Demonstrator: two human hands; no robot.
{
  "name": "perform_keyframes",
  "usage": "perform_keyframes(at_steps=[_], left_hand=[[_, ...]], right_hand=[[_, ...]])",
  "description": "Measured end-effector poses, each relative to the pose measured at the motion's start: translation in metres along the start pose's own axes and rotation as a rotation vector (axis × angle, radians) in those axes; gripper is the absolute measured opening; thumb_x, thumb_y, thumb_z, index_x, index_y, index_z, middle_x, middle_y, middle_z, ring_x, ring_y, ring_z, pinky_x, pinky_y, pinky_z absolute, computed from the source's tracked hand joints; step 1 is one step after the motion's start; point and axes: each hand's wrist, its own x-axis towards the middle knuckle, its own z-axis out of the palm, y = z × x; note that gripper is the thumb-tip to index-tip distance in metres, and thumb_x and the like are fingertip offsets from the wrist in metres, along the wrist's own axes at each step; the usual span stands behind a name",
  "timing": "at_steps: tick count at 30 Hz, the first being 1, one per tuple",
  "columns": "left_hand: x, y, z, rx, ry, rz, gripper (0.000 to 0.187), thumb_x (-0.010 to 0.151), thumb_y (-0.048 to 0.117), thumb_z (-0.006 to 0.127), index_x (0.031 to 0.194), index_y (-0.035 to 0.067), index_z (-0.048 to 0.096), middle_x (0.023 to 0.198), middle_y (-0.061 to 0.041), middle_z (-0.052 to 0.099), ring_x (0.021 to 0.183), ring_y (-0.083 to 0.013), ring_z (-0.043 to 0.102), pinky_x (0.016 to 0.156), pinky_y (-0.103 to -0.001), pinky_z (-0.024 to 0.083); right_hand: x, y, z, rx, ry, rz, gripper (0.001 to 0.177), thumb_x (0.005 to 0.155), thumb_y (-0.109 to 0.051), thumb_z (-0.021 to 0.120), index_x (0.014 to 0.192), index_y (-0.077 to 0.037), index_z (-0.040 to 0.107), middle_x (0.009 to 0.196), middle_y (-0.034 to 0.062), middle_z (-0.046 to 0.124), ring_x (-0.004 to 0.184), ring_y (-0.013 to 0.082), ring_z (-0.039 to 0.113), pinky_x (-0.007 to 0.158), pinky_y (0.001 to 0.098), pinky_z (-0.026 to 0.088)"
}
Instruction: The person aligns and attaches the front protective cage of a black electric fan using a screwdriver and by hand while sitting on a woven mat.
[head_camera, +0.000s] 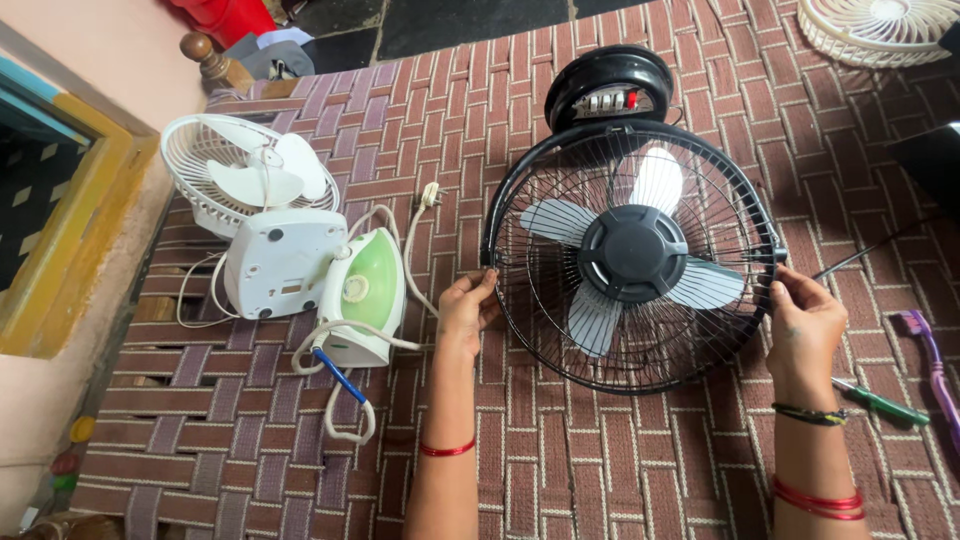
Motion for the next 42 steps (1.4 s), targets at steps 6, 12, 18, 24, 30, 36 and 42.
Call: perform_keyframes(at_steps=[6,12,18,24,30,36,42], left_hand=[[0.002,0.003,-0.006,-0.003,-0.079,-0.100,0.020,0.088,0.029,0.078,0.101,0.015,0.074,0.092,0.006,0.074,0.079,-0.0079,0.064,0.071,-0.028,0.054],[0.004,-0.004,-0.005,-0.020,-0.047,0.014,0.017,0.089,0.024,0.080,0.099,0.012,0.072,0.089,0.004,0.072,0.073,-0.0075,0.059,0.070,-0.030,0.056],[-0.002,-0.002,0.002,-0.019,-0.031,0.074,0.020,0.088,0.023,0.079,0.101,0.010,0.071,0.086,0.003,0.070,0.075,-0.0091,0.063,0.068,-0.030,0.057],[-0.013,-0.025,0.017,0.241,0.249,0.216,0.034,0.103,0.040,0.073,0.102,0.006,0.071,0.098,0.001,0.073,0.087,-0.0045,0.064,0.076,-0.019,0.049],[-0.036,-0.039,0.035,-0.053,0.223,0.235,0.049,0.095,0.052,0.068,0.105,0.005,0.061,0.097,-0.010,0.056,0.092,-0.0307,0.056,0.085,-0.050,0.048],[-0.125,-0.097,0.063,-0.089,0.292,0.065,0.042,0.097,0.053,0.047,0.127,0.024,0.045,0.141,0.005,0.037,0.137,-0.0184,0.041,0.116,-0.046,0.039],[-0.165,-0.113,0.076,-0.308,-0.002,-0.032,0.007,0.097,0.015,0.051,0.100,0.008,0.050,0.111,-0.006,0.066,0.097,-0.0243,0.067,0.098,-0.045,0.056]], right_hand=[[0.018,0.017,-0.005,0.118,-0.009,0.137,0.021,0.100,0.008,0.060,0.119,0.008,0.068,0.104,0.0079,0.071,0.085,0.0101,0.066,0.076,0.0208,0.055],[0.010,0.002,0.001,0.166,-0.004,0.164,0.012,0.104,-0.002,0.065,0.114,0.002,0.070,0.096,0.0006,0.070,0.079,0.0061,0.061,0.068,0.0168,0.047],[0.009,0.001,0.001,0.121,-0.031,0.107,0.014,0.107,-0.012,0.068,0.111,0.001,0.071,0.092,-0.0025,0.068,0.077,0.0037,0.056,0.068,0.0169,0.042],[0.013,0.007,0.000,0.121,-0.066,0.046,0.016,0.108,-0.013,0.068,0.113,0.003,0.070,0.094,-0.0011,0.068,0.079,0.0040,0.057,0.070,0.0173,0.043],[0.008,-0.001,0.004,0.162,-0.075,0.035,0.017,0.108,-0.013,0.068,0.113,0.002,0.071,0.094,-0.0017,0.069,0.080,0.0031,0.058,0.071,0.0167,0.045],[0.000,-0.018,0.012,0.149,-0.039,0.070,0.017,0.107,-0.018,0.072,0.110,0.000,0.072,0.083,-0.0044,0.064,0.063,0.0009,0.051,0.055,0.0161,0.038],[-0.008,-0.030,0.020,0.082,0.032,0.047,0.017,0.104,-0.019,0.074,0.105,-0.002,0.073,0.080,-0.0054,0.065,0.061,0.0003,0.051,0.054,0.0157,0.038]])
